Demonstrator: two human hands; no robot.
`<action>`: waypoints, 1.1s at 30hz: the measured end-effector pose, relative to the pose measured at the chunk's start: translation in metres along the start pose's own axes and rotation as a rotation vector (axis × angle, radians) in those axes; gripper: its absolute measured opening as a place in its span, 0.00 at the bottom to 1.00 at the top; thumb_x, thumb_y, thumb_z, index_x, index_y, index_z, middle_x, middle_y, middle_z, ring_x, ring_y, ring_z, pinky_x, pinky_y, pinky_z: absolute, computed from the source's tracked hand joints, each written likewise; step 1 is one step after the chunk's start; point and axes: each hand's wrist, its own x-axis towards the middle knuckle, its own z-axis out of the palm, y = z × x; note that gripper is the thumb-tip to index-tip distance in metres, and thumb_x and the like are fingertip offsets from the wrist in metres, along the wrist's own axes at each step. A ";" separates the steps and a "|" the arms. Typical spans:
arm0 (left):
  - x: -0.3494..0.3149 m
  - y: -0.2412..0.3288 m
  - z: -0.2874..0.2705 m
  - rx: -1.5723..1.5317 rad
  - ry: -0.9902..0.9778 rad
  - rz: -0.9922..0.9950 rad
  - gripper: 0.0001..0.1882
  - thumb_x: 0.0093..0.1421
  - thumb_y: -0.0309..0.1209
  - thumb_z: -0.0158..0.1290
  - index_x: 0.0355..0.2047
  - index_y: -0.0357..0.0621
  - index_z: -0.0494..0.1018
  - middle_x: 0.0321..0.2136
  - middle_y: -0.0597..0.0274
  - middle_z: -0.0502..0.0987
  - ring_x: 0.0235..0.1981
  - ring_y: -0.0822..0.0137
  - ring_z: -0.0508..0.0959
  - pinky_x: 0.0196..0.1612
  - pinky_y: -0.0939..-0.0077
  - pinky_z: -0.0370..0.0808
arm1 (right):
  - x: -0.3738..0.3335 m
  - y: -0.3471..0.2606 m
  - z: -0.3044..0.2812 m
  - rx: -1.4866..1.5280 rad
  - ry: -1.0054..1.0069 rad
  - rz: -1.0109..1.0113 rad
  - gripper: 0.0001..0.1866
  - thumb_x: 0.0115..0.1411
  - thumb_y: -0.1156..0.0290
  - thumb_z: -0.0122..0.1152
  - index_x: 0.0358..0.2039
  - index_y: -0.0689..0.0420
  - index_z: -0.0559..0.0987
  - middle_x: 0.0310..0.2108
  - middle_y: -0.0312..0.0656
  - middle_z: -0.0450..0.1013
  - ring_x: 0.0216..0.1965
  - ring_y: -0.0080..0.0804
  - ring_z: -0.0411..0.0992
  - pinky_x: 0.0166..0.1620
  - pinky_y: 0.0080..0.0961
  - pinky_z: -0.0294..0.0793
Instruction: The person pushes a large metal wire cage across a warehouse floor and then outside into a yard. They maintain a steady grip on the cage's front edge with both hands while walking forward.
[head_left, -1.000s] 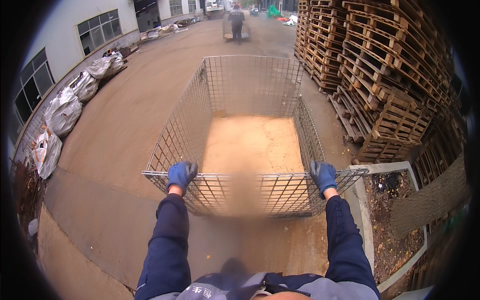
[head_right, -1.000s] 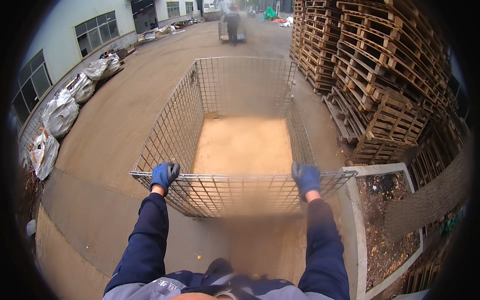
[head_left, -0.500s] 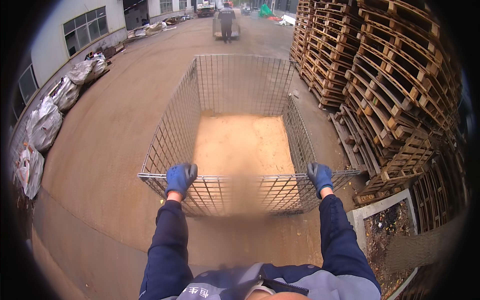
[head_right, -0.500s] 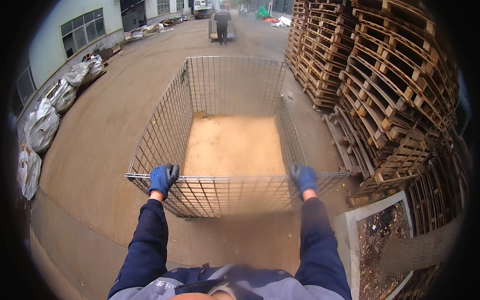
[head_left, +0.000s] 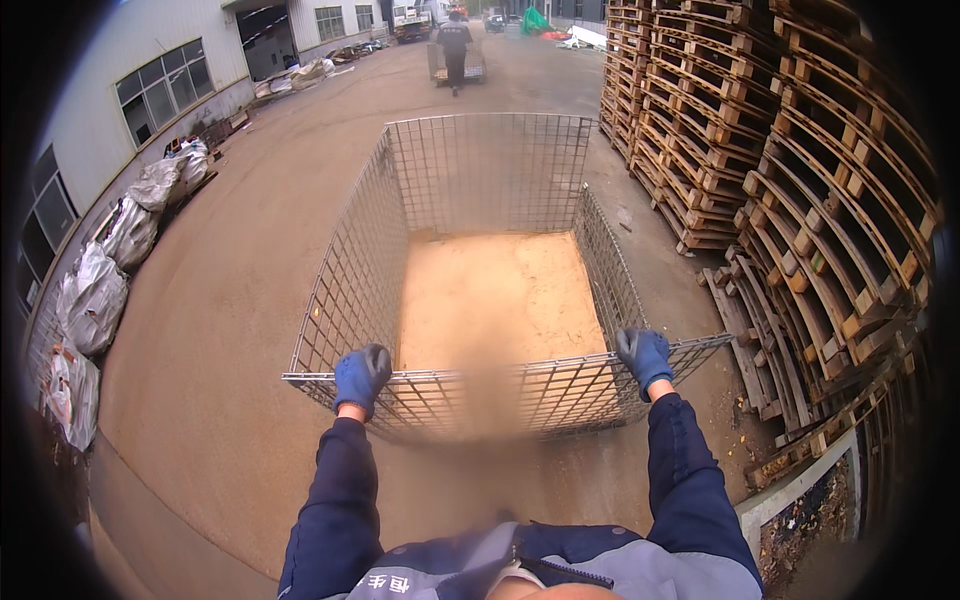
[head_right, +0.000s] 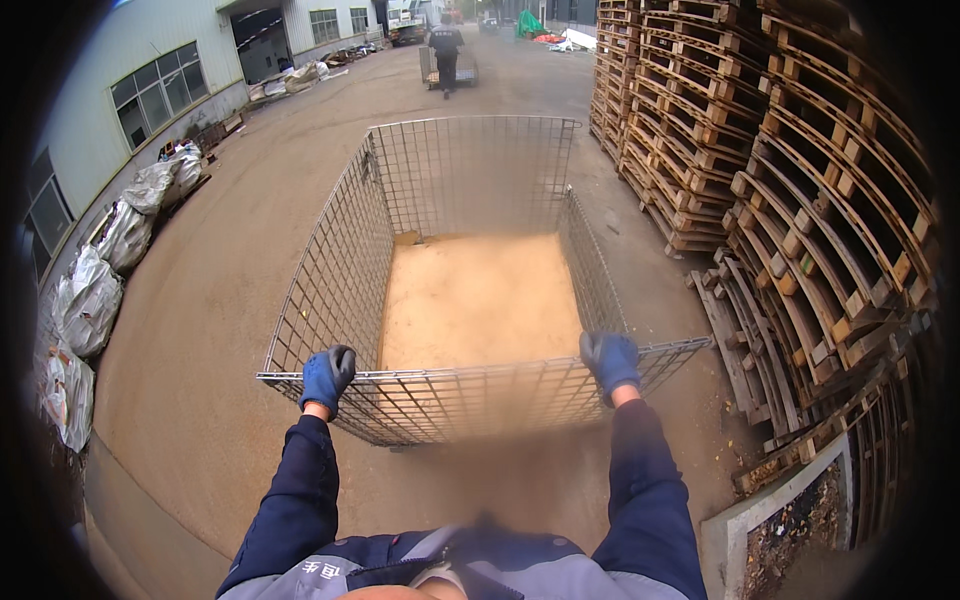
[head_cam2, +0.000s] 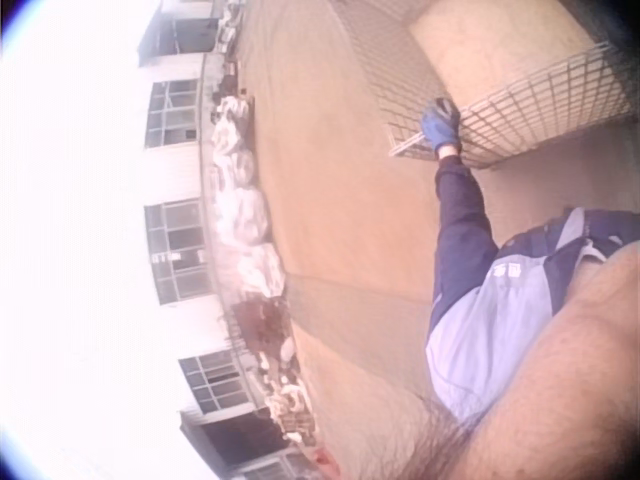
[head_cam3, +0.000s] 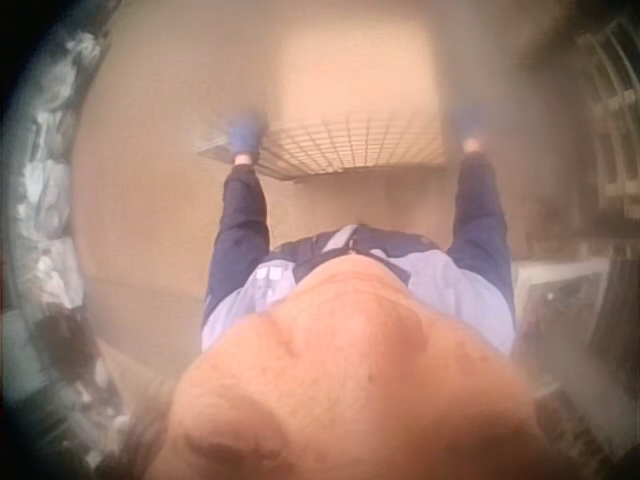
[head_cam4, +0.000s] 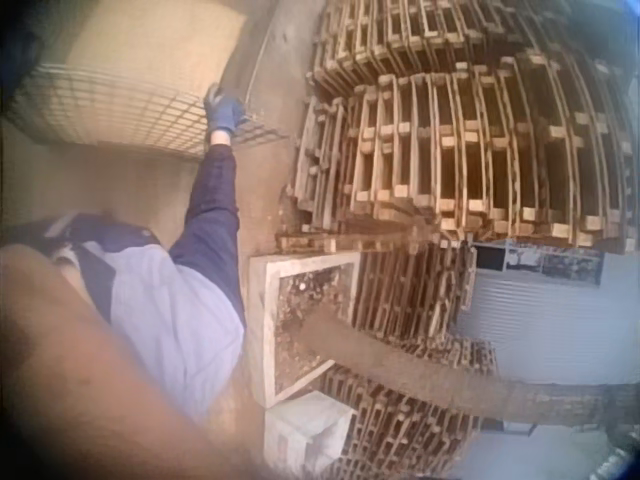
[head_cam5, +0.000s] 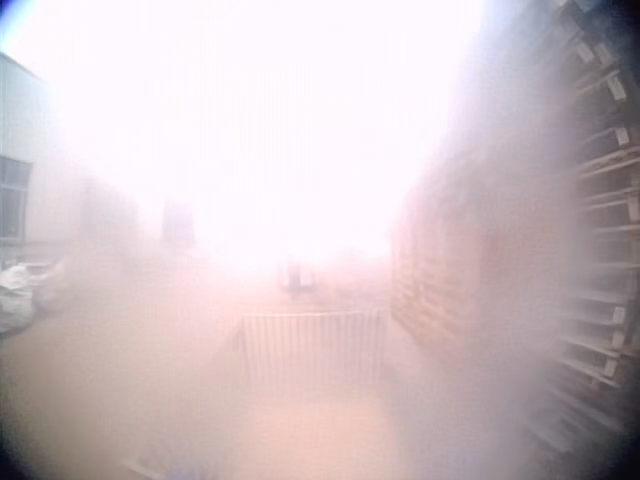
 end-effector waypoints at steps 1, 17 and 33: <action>0.028 0.000 0.009 -0.051 0.033 0.058 0.18 0.61 0.41 0.44 0.32 0.47 0.81 0.29 0.41 0.80 0.34 0.40 0.80 0.41 0.49 0.75 | 0.028 -0.005 0.006 0.007 0.036 -0.012 0.22 0.63 0.53 0.46 0.29 0.52 0.85 0.29 0.53 0.79 0.34 0.55 0.78 0.41 0.47 0.75; 0.457 0.017 0.131 0.046 -0.089 -0.061 0.24 0.61 0.43 0.41 0.28 0.39 0.81 0.30 0.39 0.80 0.35 0.40 0.80 0.42 0.49 0.75 | 0.478 -0.059 0.109 -0.061 0.027 -0.006 0.22 0.63 0.52 0.48 0.29 0.53 0.84 0.30 0.55 0.78 0.36 0.57 0.78 0.40 0.48 0.75; 0.872 0.007 0.259 0.008 -0.025 -0.070 0.21 0.61 0.42 0.46 0.23 0.40 0.80 0.25 0.41 0.79 0.31 0.41 0.80 0.39 0.51 0.75 | 0.911 -0.130 0.214 -0.001 0.114 -0.060 0.21 0.62 0.55 0.49 0.26 0.56 0.83 0.27 0.55 0.78 0.32 0.57 0.78 0.38 0.48 0.75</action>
